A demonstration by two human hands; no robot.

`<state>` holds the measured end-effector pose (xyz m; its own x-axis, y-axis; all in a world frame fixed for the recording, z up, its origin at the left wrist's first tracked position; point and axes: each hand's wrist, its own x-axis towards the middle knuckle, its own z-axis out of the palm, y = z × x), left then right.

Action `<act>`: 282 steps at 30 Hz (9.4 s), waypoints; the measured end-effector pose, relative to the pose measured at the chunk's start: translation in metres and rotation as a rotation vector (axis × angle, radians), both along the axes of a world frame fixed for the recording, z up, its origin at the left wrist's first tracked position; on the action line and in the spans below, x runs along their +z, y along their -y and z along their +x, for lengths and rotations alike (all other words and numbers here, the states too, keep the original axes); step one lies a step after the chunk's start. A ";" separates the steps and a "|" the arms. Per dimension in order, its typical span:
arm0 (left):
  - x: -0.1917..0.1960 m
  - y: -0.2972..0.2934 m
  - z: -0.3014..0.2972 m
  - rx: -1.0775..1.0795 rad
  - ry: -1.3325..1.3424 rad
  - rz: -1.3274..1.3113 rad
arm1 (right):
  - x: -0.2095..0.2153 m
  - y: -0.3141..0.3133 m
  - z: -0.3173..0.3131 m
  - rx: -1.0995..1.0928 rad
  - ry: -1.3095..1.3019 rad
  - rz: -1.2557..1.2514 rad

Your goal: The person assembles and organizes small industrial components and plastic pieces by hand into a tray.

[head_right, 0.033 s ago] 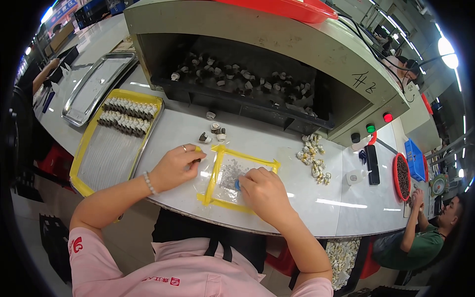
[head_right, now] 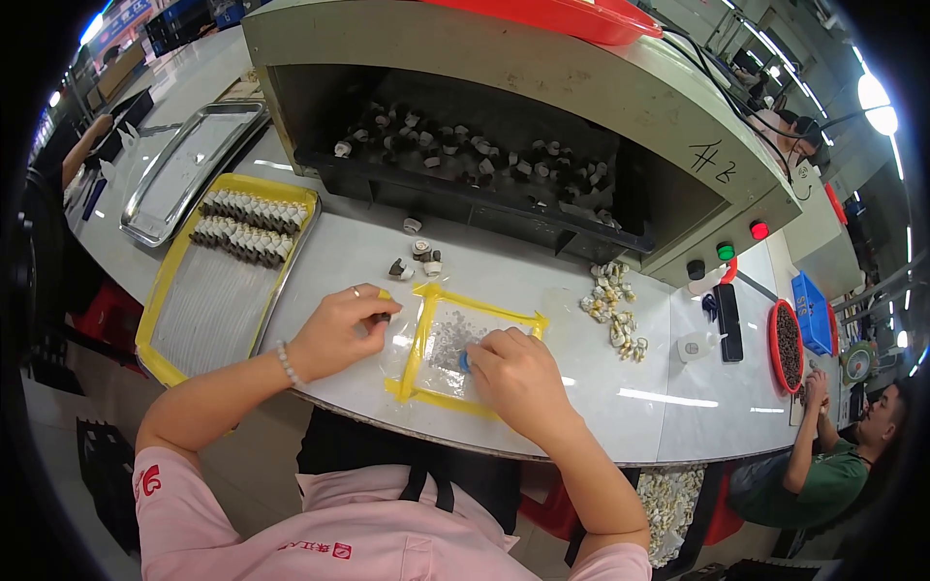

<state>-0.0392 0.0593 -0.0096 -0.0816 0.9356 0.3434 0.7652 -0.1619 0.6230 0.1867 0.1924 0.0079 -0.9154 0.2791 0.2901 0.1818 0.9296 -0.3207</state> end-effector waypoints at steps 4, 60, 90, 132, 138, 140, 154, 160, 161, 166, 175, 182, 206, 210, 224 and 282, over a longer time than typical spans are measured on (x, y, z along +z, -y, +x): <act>0.006 0.031 0.021 0.110 1.128 -0.317 | -0.004 -0.002 0.005 -0.026 -0.105 -0.068; 0.013 0.096 -0.058 0.698 0.290 0.202 | -0.019 -0.081 0.107 -0.696 0.060 0.056; 0.015 -0.001 -0.020 0.158 -0.203 0.097 | -0.023 -0.014 0.059 -0.481 -0.154 -0.177; -0.033 0.022 0.086 0.115 1.609 -0.096 | -0.005 -0.007 -0.001 0.009 -0.101 -0.053; -0.036 0.022 0.085 0.077 1.586 -0.068 | -0.008 -0.006 0.002 -0.028 -0.142 -0.090; -0.036 0.022 0.086 0.083 1.554 -0.068 | -0.006 0.000 0.003 -0.055 -0.175 -0.222; -0.040 0.024 0.091 0.073 1.552 -0.030 | -0.005 0.022 0.004 -0.014 -0.263 -0.718; -0.040 0.024 0.094 0.078 1.482 -0.031 | -0.014 0.024 0.009 -0.050 -0.268 -0.792; -0.040 0.025 0.092 0.090 1.478 -0.058 | -0.013 0.025 0.008 -0.048 -0.241 -0.833; -0.016 0.038 0.079 0.111 1.355 -0.091 | -0.006 0.003 0.034 -0.164 -0.165 -0.708; -0.003 0.126 -0.076 0.791 0.466 0.261 | -0.025 -0.088 0.141 -0.892 -0.094 -0.034; -0.013 0.123 -0.097 0.889 0.143 0.063 | -0.029 -0.071 0.123 -0.753 -0.105 -0.280; 0.007 0.104 -0.085 0.645 -0.107 -0.084 | -0.036 -0.016 0.075 -0.506 -0.205 -0.067; 0.005 0.100 -0.086 0.615 -0.125 -0.139 | -0.034 -0.005 0.070 -0.455 -0.299 -0.075; 0.017 0.020 -0.035 0.204 -0.356 0.193 | -0.035 0.007 0.064 -0.256 -0.240 0.025; -0.029 0.023 0.085 -0.040 1.487 -0.107 | -0.001 0.014 0.015 -0.038 -0.216 -0.790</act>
<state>0.0460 0.0359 -0.0382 -0.2607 0.9604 -0.0979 -0.5690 -0.0709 0.8193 0.2021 0.1787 0.0071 -0.8474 0.5051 0.1639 0.0680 0.4092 -0.9099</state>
